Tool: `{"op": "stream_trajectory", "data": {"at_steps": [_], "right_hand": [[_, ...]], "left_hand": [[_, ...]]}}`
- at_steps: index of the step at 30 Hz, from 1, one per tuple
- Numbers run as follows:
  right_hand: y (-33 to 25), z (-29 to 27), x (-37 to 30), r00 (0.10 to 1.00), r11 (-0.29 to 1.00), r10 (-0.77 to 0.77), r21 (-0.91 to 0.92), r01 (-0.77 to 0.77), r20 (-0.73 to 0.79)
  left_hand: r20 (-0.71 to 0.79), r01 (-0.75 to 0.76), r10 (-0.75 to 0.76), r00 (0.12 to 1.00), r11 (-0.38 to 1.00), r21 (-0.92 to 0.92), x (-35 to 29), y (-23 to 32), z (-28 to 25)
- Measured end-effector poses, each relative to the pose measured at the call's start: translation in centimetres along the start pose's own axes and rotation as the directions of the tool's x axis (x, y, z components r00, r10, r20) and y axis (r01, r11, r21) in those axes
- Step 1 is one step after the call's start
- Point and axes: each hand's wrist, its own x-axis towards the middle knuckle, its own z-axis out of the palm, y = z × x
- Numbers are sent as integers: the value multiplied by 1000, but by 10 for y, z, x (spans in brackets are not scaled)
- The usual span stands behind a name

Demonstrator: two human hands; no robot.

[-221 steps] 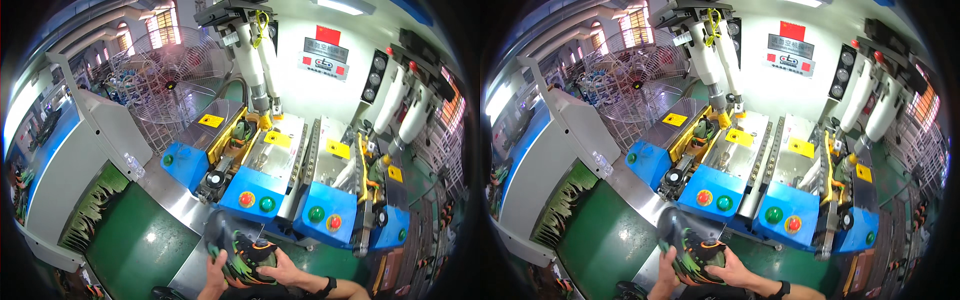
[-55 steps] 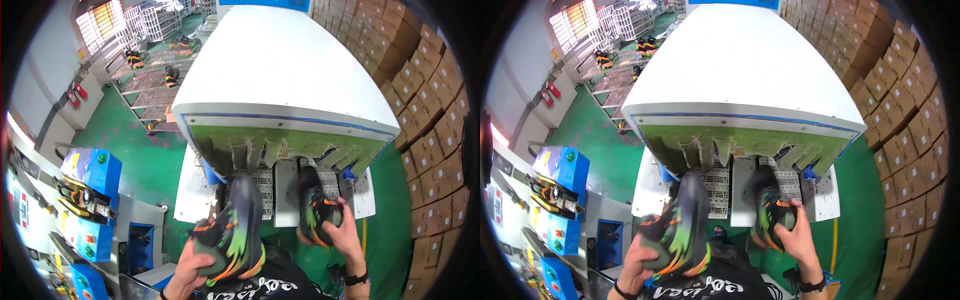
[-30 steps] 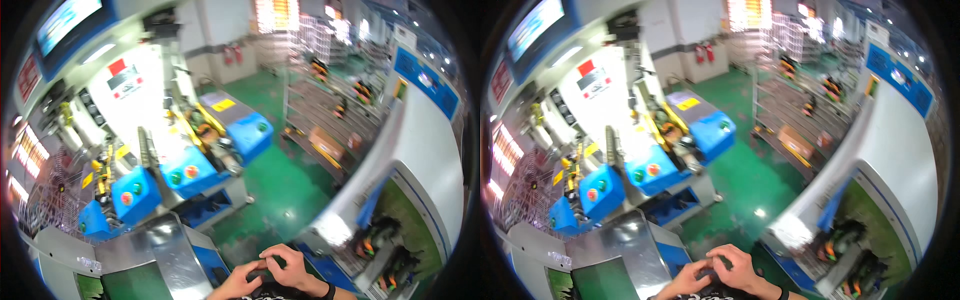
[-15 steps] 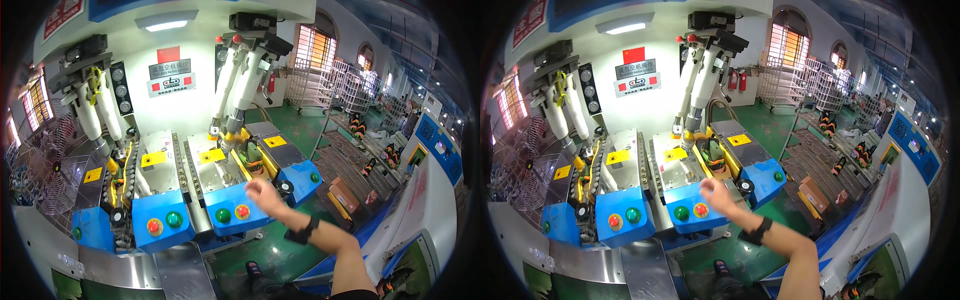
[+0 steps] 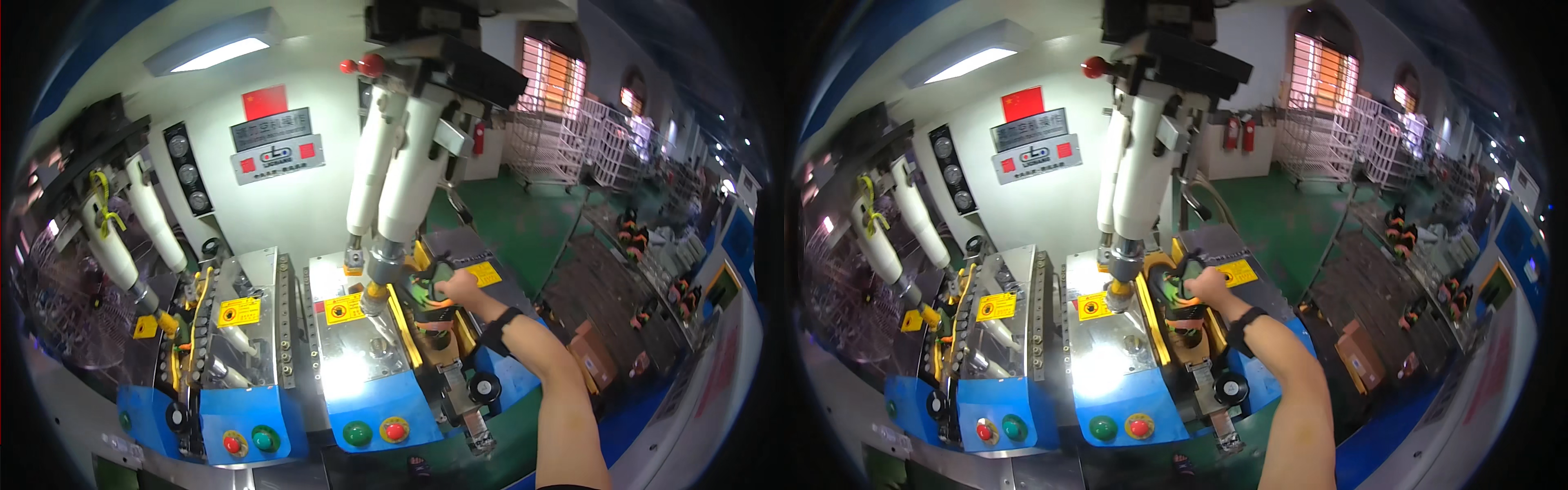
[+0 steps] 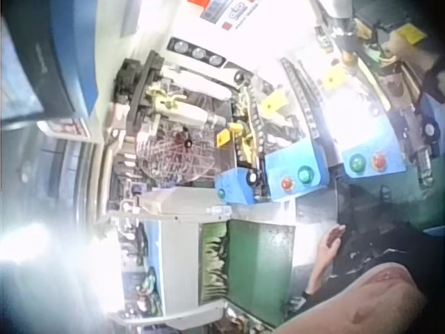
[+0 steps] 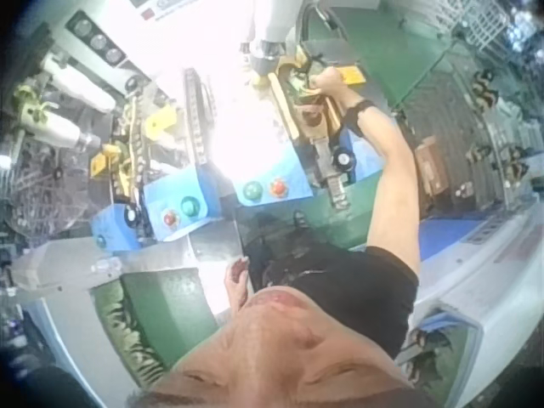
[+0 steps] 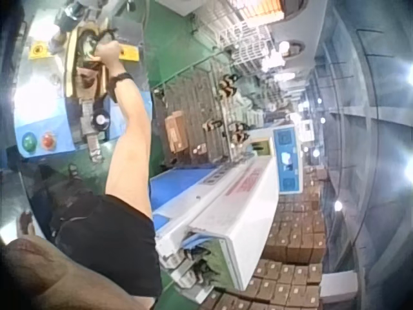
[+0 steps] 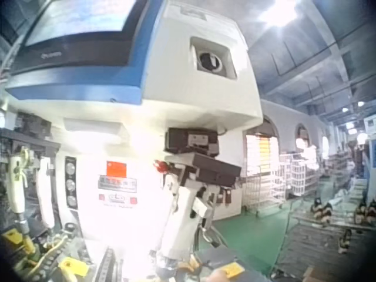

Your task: Operate a shoe lasting or sole attaching machine to assemble athletic shoes.

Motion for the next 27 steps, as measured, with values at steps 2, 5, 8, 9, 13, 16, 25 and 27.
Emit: {"op": "stream_trajectory", "data": {"at_steps": [2,5,8,9,13,16,25,27], "right_hand": [[-2,-18,-11,964,956,266,133,-261,-18],[-11,-56,-88,945,812,318,494,-311,72],[-46,-102,-199,946,678,291,666,-310,144],[-62,-119,-239,963,765,242,587,-263,116],[-147,-161,-383,975,967,56,230,-106,214],[-198,-146,-460,860,840,-55,-442,314,507],[-204,-51,-545,893,966,-257,115,231,370],[-203,-54,-549,871,945,-327,105,311,366]], "left_hand": [[2,46,-46,999,999,-6,4,25,3],[62,21,-14,998,995,-103,9,58,4],[234,30,20,972,978,-207,23,76,10],[298,45,38,954,963,-266,31,78,15],[539,364,62,840,672,-645,58,77,23],[484,326,144,863,574,-752,57,81,8],[298,-30,380,876,659,-752,-20,97,-87],[276,-34,376,885,642,-766,-33,101,-90]]}}
